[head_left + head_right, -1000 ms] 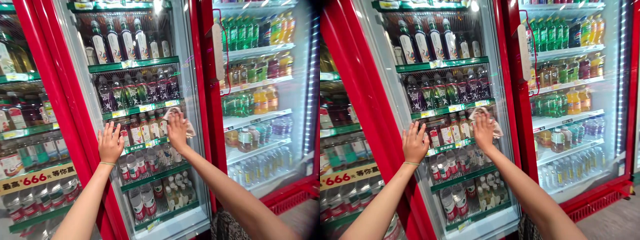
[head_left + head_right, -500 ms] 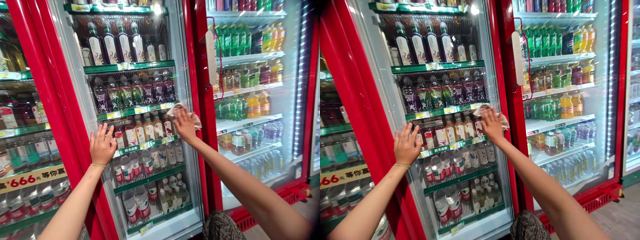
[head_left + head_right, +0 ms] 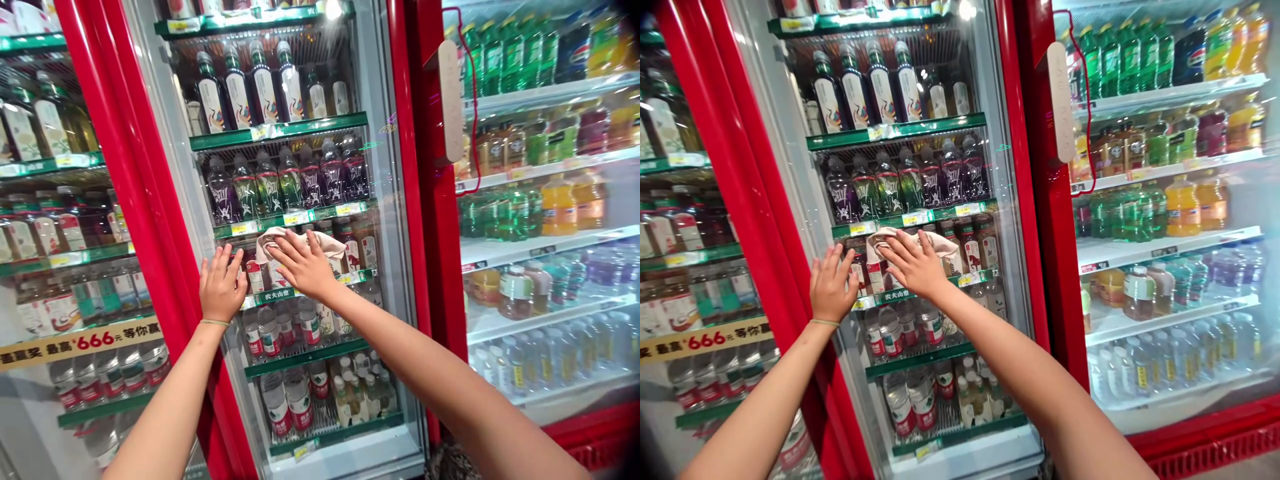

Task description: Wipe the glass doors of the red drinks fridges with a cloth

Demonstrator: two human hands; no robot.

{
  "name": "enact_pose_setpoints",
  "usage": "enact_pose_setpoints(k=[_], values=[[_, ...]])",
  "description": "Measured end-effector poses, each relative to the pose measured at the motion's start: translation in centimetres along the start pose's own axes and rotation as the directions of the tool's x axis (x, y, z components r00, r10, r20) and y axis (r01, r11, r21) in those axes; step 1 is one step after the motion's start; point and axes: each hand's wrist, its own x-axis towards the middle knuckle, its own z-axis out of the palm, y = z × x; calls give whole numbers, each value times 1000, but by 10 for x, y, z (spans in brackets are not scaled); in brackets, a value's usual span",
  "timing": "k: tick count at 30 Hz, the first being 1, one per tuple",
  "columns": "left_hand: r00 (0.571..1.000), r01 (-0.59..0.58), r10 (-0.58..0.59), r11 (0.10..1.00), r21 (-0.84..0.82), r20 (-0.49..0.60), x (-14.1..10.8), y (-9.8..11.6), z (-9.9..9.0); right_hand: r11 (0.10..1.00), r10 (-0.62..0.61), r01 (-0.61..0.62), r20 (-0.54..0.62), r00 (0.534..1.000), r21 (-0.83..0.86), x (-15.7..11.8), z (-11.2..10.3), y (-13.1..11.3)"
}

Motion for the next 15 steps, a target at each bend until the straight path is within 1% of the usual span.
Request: enact_pose_setpoints(k=[1, 2, 3, 4, 5, 7, 8, 9, 10, 11, 12, 13, 14, 15], values=[[1000, 10, -10, 1000, -1, 10, 0, 0, -1, 1000, -21, 21, 18, 1000, 12, -6, -3, 7], [1000, 20, -20, 1000, -4, 17, 0, 0, -1, 1000, -6, 5, 36, 999, 16, -16, -8, 19], [999, 29, -29, 1000, -11, 20, 0, 1, -1, 999, 47, -47, 52, 998, 9, -28, -14, 35], [999, 37, -37, 999, -20, 21, 0, 1, -1, 991, 130, -130, 63, 989, -10, -42, -22, 54], [999, 44, -43, 999, -30, 20, 0, 2, -1, 971, 238, -236, 58, 969, -39, -58, -30, 75], [998, 60, -59, 997, -45, 19, 0, 4, -1, 897, 435, -430, 26, 900, -103, -92, -45, 117], [997, 70, -69, 996, -49, 18, 0, 4, 0, 857, 504, -500, 0, 864, -126, -107, -52, 135], [997, 80, -79, 996, -51, 18, 0, 5, 0, 828, 547, -544, -17, 837, -138, -119, -56, 147], [996, 88, -87, 995, -52, 17, 0, 6, 1, 804, 579, -578, -36, 814, -144, -128, -59, 155], [996, 93, -92, 994, -53, 15, 0, 6, 1, 785, 603, -603, -52, 796, -144, -133, -59, 155], [996, 93, -92, 994, -54, 12, 0, 7, 1, 772, 617, -619, -64, 784, -140, -133, -56, 149], [996, 88, -88, 995, -54, 6, 0, 7, 2, 770, 621, -624, -71, 781, -136, -129, -51, 136], [997, 81, -81, 995, -52, 0, 0, 7, 2, 777, 612, -616, -73, 788, -134, -122, -44, 117], [997, 72, -72, 996, -48, -5, 0, 7, 2, 805, 574, -577, -64, 816, -135, -113, -35, 94]])
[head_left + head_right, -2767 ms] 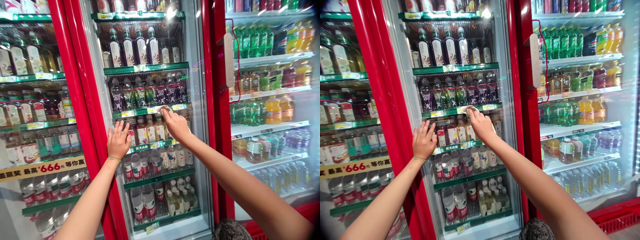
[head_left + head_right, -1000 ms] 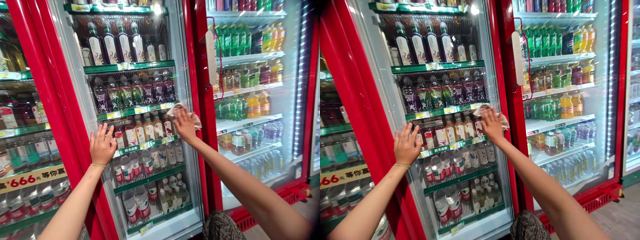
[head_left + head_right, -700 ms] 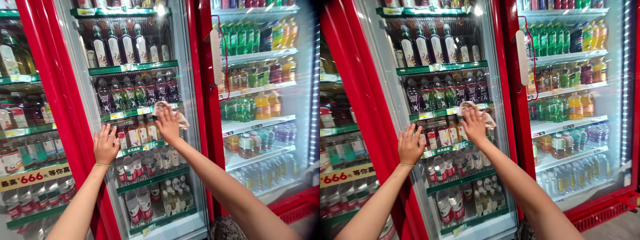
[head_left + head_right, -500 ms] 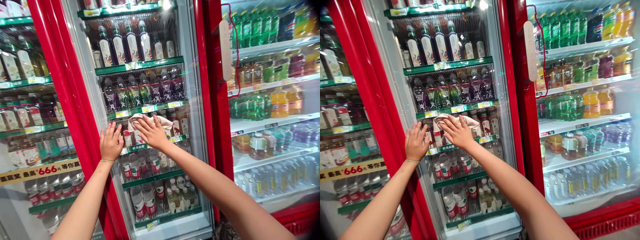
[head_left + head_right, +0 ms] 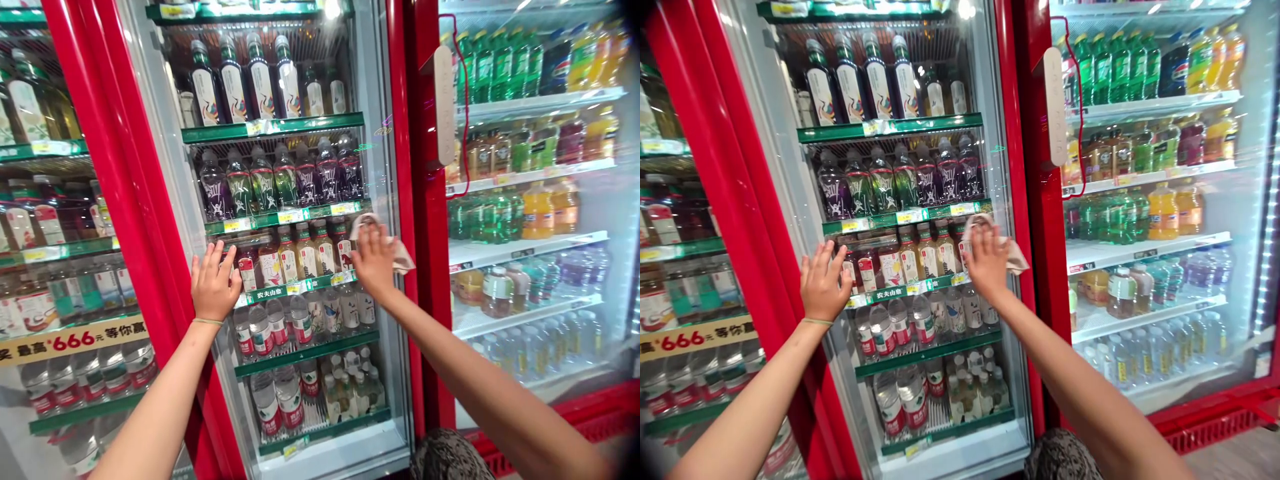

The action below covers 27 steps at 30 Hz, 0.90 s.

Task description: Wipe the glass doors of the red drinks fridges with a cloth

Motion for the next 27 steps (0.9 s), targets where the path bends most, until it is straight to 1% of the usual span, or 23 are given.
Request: enact_pose_setpoints(k=[1, 2, 3, 5, 6, 7, 8, 9, 10, 11, 12, 13, 15, 16, 17, 18, 19, 20, 21, 22, 23, 25, 27], values=[[1000, -9, 9, 1000, 4, -4, 0, 0, 0, 996, -89, 89, 14, 996, 1, -7, 5, -27], [1000, -19, 19, 1000, 8, -7, 0, -1, 0, 979, -203, 203, 22, 979, -1, -15, 9, -55], [1000, -29, 29, 999, 13, -7, 0, -1, -1, 945, -327, 327, 18, 945, -4, -22, 12, -81], [999, -47, 48, 999, 20, -4, 0, -3, -1, 839, -543, 544, 33, 839, -7, -34, 14, -120], [999, -53, 54, 998, 21, -4, 0, -4, -2, 780, -625, 626, 46, 779, -3, -38, 13, -131], [998, -57, 57, 998, 19, -2, 0, -5, -2, 726, -687, 688, 65, 724, 6, -40, 11, -135], [998, -57, 57, 998, 16, 1, 0, -5, -2, 686, -726, 727, 81, 683, 18, -40, 10, -132], [999, -53, 53, 999, 10, 5, 0, -6, -2, 665, -745, 746, 95, 660, 31, -39, 8, -123], [999, -48, 48, 999, 3, 10, 0, -7, -2, 665, -745, 746, 107, 658, 42, -36, 6, -109], [999, -43, 43, 999, -2, 15, 0, -7, -2, 688, -723, 724, 121, 680, 46, -34, 5, -89], [999, -38, 38, 999, -4, 18, -1, -7, -2, 733, -677, 679, 133, 723, 42, -32, 5, -67], [999, -35, 35, 999, -5, 18, -1, -6, -2, 793, -606, 608, 139, 784, 27, -30, 4, -42], [999, -30, 30, 1000, -4, 13, -1, -5, -1, 914, -400, 404, 121, 908, -14, -30, 2, 8], [1000, -25, 25, 1000, -5, 11, -2, -4, -1, 957, -283, 287, 99, 954, -28, -30, 1, 28], [1000, -16, 16, 1000, -7, 9, -2, -4, 0, 983, -177, 180, 78, 981, -35, -31, 0, 44], [1000, -5, 5, 1000, -10, 12, -2, -3, 1, 996, -84, 85, 54, 995, -34, -32, 0, 54], [1000, 8, -8, 1000, -14, 18, -3, -2, 1, 1000, -6, 7, 31, 999, -28, -33, 0, 56], [999, 20, -19, 1000, -20, 28, -3, -2, 2, 999, 50, -49, 9, 999, -17, -34, 2, 50], [999, 29, -28, 999, -27, 39, -2, -1, 2, 997, 80, -80, -8, 997, -2, -34, 4, 38], [998, 37, -35, 999, -35, 49, -2, 0, 3, 997, 79, -78, -17, 997, 16, -35, 7, 20], [997, 46, -44, 998, -41, 60, -1, 0, 3, 999, 42, -41, -13, 999, 35, -37, 11, -3], [995, 68, -64, 997, -45, 80, 1, 4, 1, 987, -139, 136, 33, 990, 82, -46, 17, -52], [992, 89, -85, 995, -43, 92, 1, 10, -5, 926, -361, 347, 85, 929, 147, -61, 20, -95]])
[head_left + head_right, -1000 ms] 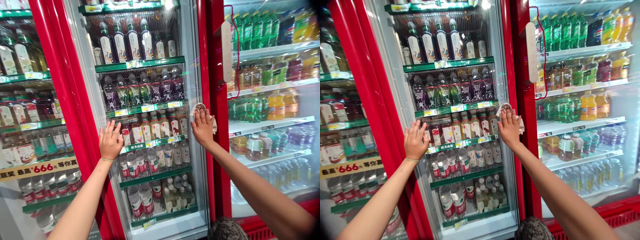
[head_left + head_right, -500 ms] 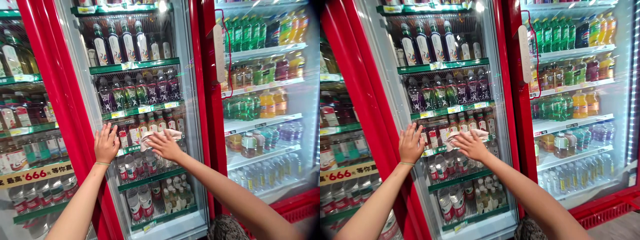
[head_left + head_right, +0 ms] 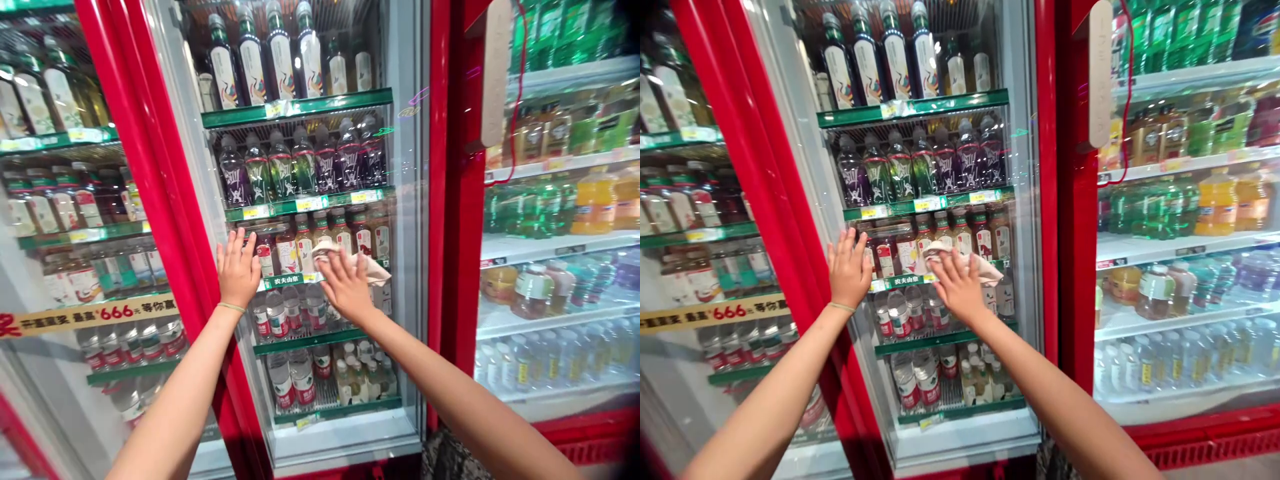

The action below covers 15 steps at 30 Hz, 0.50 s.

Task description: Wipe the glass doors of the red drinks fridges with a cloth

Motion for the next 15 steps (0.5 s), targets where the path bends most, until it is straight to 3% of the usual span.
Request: enact_pose_setpoints(k=[3, 7, 9, 12, 15], values=[[999, 8, -6, 999, -42, 33, -15, 14, -16, 977, -198, 192, 55, 979, 91, -10, 7, -35], [990, -59, 74, 991, -123, 121, -62, 28, -42, 955, -256, 245, 43, 966, 169, -7, 2, -19], [984, -77, 91, 992, -97, 152, -88, 31, -49, 970, -199, 190, 44, 979, 151, 16, -8, 2], [985, -40, 45, 999, -36, 168, -118, 37, -46, 996, -16, 13, 30, 999, 91, 70, -28, 22], [984, 59, -65, 997, 40, 167, -135, 46, -34, 994, 66, -65, -9, 998, 90, 113, -35, 11]])
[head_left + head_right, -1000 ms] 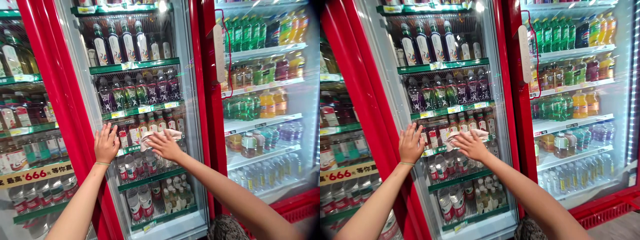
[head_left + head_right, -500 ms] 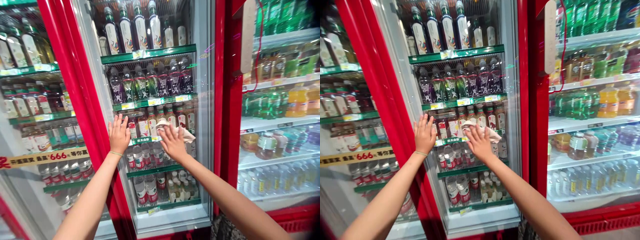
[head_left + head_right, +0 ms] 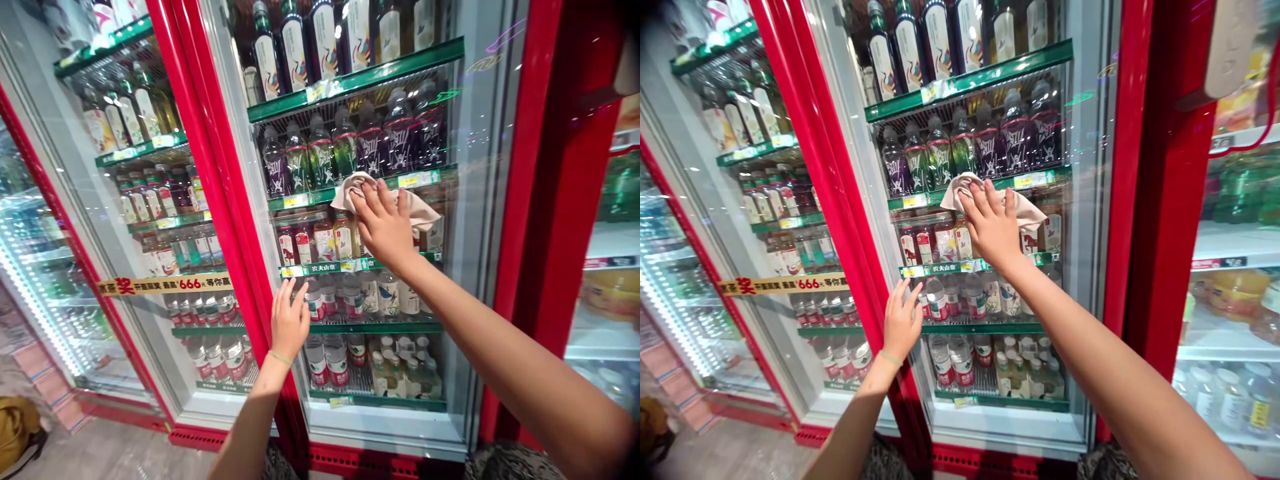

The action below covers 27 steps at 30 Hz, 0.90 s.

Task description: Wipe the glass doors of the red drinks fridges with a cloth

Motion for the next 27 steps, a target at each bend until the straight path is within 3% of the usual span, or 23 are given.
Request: enact_pose_setpoints(k=[2, 4, 7, 9, 10, 11, 14, 15, 17, 20, 24, 26, 27], values=[[999, 40, -41, 998, 43, 18, -6, 3, 6, 995, -94, 93, 16, 995, 39, 2, 10, -22], [998, 35, -38, 996, 83, 40, -8, -2, 4, 953, -290, 282, 66, 955, 108, -15, 27, -45], [1000, 28, -26, 991, 130, -13, 3, -25, -14, 795, -596, 565, 108, 796, 219, -42, 51, -66], [995, 35, -20, 988, 152, -94, 21, -44, -32, 710, -696, 659, 106, 710, 250, -35, 56, -71], [992, 31, -10, 987, 161, -128, 32, -53, -41, 706, -700, 665, 99, 707, 245, -22, 55, -73], [989, 21, 5, 985, 168, -150, 45, -62, -49, 730, -675, 645, 86, 733, 226, -3, 51, -76], [983, -13, 46, 983, 182, -179, 80, -81, -67, 876, -468, 464, 2, 884, 132, 61, 39, -93], [981, -19, 53, 983, 181, -188, 88, -86, -71, 907, -406, 406, -29, 914, 111, 75, 38, -102], [974, -24, 61, 986, 168, -218, 97, -94, -77, 917, -381, 385, -56, 923, 103, 82, 46, -122], [963, -17, 51, 991, 129, -263, 92, -102, -81, 826, -550, 548, -20, 835, 134, 37, 73, -146], [971, -20, 39, 996, 86, -234, 74, -106, -84, 623, -780, 771, 30, 625, 132, -35, 98, -146], [976, -33, 49, 996, 77, -214, 72, -106, -86, 554, -832, 821, 47, 553, 138, -33, 95, -133], [975, -35, 50, 997, 73, -216, 74, -105, -87, 554, -832, 821, 50, 552, 139, -21, 89, -125]])
